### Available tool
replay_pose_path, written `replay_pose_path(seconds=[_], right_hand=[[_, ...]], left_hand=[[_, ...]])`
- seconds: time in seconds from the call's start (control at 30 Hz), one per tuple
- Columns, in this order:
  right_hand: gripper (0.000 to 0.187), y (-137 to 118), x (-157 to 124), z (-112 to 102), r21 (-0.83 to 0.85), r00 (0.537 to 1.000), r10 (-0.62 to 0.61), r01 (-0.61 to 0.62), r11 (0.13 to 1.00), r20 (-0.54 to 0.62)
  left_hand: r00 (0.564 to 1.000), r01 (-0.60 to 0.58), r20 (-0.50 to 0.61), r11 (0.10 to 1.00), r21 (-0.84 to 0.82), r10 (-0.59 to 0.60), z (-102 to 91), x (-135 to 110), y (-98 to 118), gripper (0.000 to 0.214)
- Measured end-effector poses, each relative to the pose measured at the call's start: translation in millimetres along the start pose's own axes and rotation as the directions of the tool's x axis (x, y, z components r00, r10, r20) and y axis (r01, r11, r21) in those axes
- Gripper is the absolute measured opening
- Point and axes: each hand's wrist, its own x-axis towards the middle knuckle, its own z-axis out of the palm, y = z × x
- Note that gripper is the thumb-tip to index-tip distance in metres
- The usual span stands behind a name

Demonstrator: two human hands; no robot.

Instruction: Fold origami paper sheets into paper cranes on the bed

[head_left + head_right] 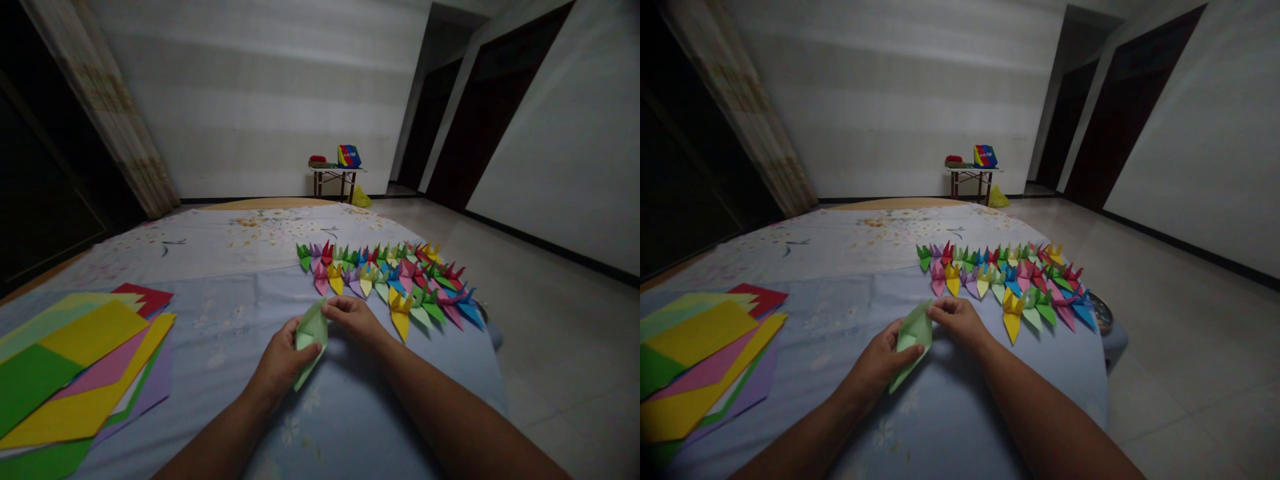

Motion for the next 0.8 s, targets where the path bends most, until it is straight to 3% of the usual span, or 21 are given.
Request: replay_pose_path(seconds=[0.27,0.8], right_hand=[[0.034,-3.0,0.1,0.2,0.002,0.998,-0.042,0.043,0.999,-0.048],[0.033,-2.4,-1.8,-4.2,0.004,0.995,-0.092,0.092,0.996,0.027]], left_hand=[[1.000,-0.004,0.008,0.999,0.032,0.004,-0.9,2.2,-5.9,0.053],[0.999,0.012,0.036,0.999,-0.029,-0.011,-1.1,0.8,-5.9,0.055]])
